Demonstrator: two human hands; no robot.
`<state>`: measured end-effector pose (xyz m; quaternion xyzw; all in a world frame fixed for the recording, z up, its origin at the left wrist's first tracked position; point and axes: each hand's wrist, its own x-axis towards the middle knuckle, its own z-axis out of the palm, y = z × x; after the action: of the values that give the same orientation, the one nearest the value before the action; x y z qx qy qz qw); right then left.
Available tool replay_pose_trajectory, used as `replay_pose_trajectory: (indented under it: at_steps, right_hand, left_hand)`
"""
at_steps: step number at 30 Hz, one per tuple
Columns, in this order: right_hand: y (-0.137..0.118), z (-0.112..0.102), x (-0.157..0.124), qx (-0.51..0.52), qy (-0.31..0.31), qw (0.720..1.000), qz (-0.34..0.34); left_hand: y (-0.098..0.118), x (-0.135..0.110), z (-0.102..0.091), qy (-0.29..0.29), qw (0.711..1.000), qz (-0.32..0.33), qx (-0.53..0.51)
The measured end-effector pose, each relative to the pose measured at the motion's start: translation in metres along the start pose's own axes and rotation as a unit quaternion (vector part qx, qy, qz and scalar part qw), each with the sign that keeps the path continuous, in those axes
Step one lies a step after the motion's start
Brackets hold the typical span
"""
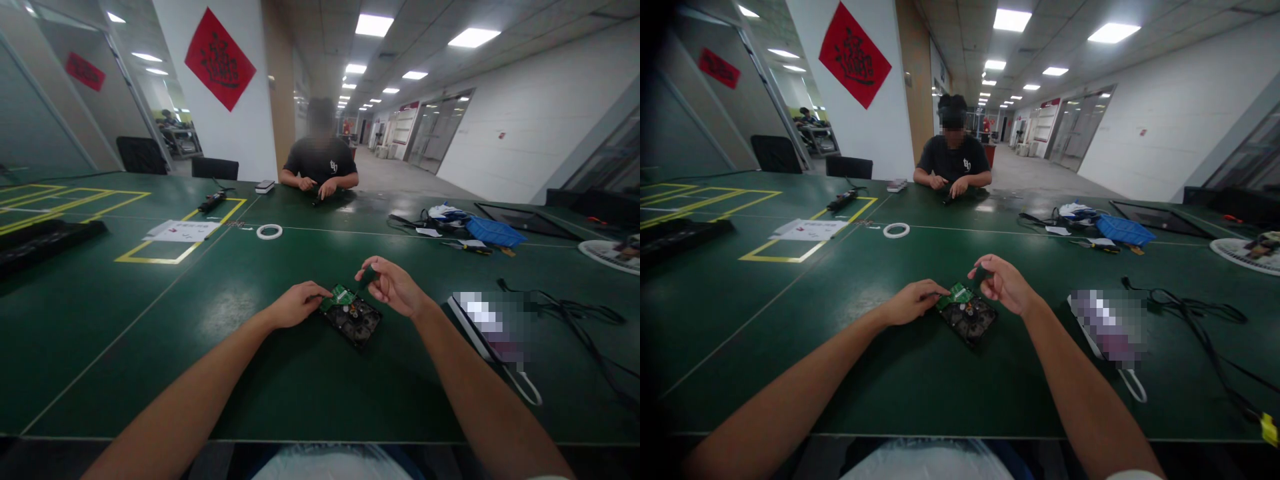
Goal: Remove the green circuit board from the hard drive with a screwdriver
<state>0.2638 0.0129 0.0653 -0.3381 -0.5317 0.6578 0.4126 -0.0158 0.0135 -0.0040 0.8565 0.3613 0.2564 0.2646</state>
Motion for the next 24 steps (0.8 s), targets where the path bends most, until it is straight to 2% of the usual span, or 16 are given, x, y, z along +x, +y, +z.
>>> replay_pose_trajectory:
  at_steps: [4, 6, 11, 17, 20, 24]
  right_hand:
    - [-0.001, 0.001, 0.001, -0.063, 0.014, 0.997, -0.03]
    - [-0.001, 0.001, 0.001, -0.06, 0.014, 0.997, -0.038]
    - [0.0, 0.001, -0.001, 0.002, -0.005, 1.0, 0.007]
    - [-0.002, 0.006, -0.002, -0.001, -0.005, 1.0, 0.014]
    - [-0.001, 0.002, 0.0, -0.043, 0.014, 0.999, -0.015]
    - [0.0, -0.007, 0.003, -0.056, 0.042, 0.996, -0.054]
  left_hand:
    - [-0.001, 0.0, 0.001, 0.001, 1.0, -0.01, -0.002]
    - [-0.001, 0.0, 0.001, -0.001, 1.0, -0.011, -0.004]
    - [0.001, 0.0, 0.0, -0.003, 1.0, -0.016, -0.013]
    - [-0.006, -0.001, 0.005, 0.008, 0.995, -0.064, -0.075]
    - [-0.011, -0.001, 0.007, 0.002, 0.993, -0.089, -0.082]
    - [-0.01, -0.001, 0.004, -0.01, 0.994, -0.086, -0.067]
